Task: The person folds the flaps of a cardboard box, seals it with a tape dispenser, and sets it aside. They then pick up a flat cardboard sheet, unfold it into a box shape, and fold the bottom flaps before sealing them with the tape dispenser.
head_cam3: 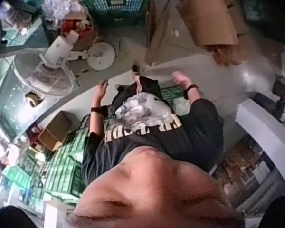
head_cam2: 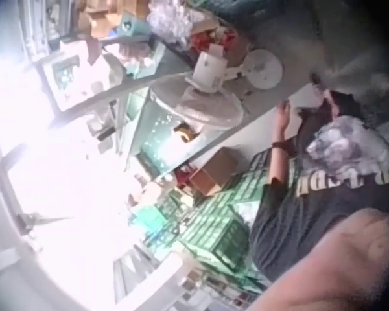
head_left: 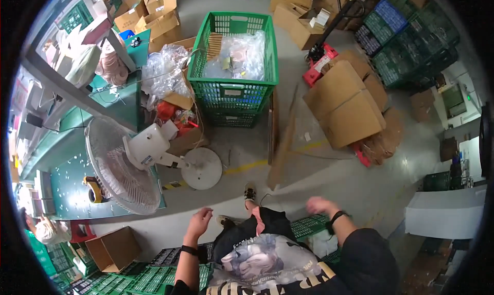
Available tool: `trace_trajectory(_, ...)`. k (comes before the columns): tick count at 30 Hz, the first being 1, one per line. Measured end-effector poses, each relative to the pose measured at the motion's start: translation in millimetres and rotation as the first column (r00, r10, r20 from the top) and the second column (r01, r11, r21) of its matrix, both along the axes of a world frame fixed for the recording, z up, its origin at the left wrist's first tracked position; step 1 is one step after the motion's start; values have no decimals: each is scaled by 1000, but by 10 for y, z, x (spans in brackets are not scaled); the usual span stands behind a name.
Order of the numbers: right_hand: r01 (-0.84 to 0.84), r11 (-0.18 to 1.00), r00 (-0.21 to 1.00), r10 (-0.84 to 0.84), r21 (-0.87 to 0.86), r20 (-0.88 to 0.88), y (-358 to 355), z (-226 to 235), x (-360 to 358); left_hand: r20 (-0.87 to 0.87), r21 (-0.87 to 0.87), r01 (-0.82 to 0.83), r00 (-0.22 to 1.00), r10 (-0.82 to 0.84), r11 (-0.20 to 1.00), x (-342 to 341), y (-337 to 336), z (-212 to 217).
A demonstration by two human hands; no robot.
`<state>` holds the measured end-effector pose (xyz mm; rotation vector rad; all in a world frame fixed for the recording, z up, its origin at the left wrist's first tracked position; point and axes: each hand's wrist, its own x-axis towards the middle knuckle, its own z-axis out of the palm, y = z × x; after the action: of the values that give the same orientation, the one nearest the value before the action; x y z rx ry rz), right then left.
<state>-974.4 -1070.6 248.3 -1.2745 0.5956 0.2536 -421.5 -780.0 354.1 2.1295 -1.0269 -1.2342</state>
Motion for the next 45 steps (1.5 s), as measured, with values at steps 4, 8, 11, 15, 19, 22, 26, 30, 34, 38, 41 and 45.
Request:
trace_trajectory(4,-10,1000,746,5,-5,-665,1661,151,279,55,171,37,997,-47,985,78,835,-514)
trace_trajectory(8,50,996,727,-89,-77,-681,2190,484,73,38,146,127,990,-134,981,-106,952,-699)
trace_trajectory(11,74,987,756,-150,-144,-638,2139,568,-5,36,124,255,965,-261,959,-250,743,-1107)
trace_trajectory(15,204,972,724,-232,-119,-649,1752,394,-67,-12,60,334,942,-334,941,-419,81,-1123)
trace_trajectory(19,224,945,813,-317,-240,-489,1181,434,56,94,50,305,947,-308,951,-651,-382,-1333)
trace_trajectory(22,385,906,790,-422,-175,-446,907,472,-166,148,63,285,945,-291,956,-967,-856,-1617)
trace_trajectory(26,493,857,768,-511,-153,-386,884,522,-846,277,67,125,951,-139,990,-1485,-1537,-2165)
trace_trajectory(30,492,854,697,-504,-172,-510,1278,585,-1735,425,-72,-3,905,33,997,-1639,-2167,-2743)
trace_trajectory(34,18,982,649,-154,-188,-745,1168,956,-1797,224,102,-67,974,43,993,-1734,-2512,-2819)
trace_trajectory(38,-54,978,701,-108,-203,-705,876,486,-2118,260,-353,-19,958,117,935,-2299,-2604,-2237)
trace_trajectory(41,20,891,840,-261,-454,-476,510,262,-1744,284,-310,38,957,55,950,-2350,-2397,-1425)
trace_trajectory(45,148,548,896,-427,-823,-123,-664,893,-320,358,-265,173,931,-70,949,-1895,-1813,-409)
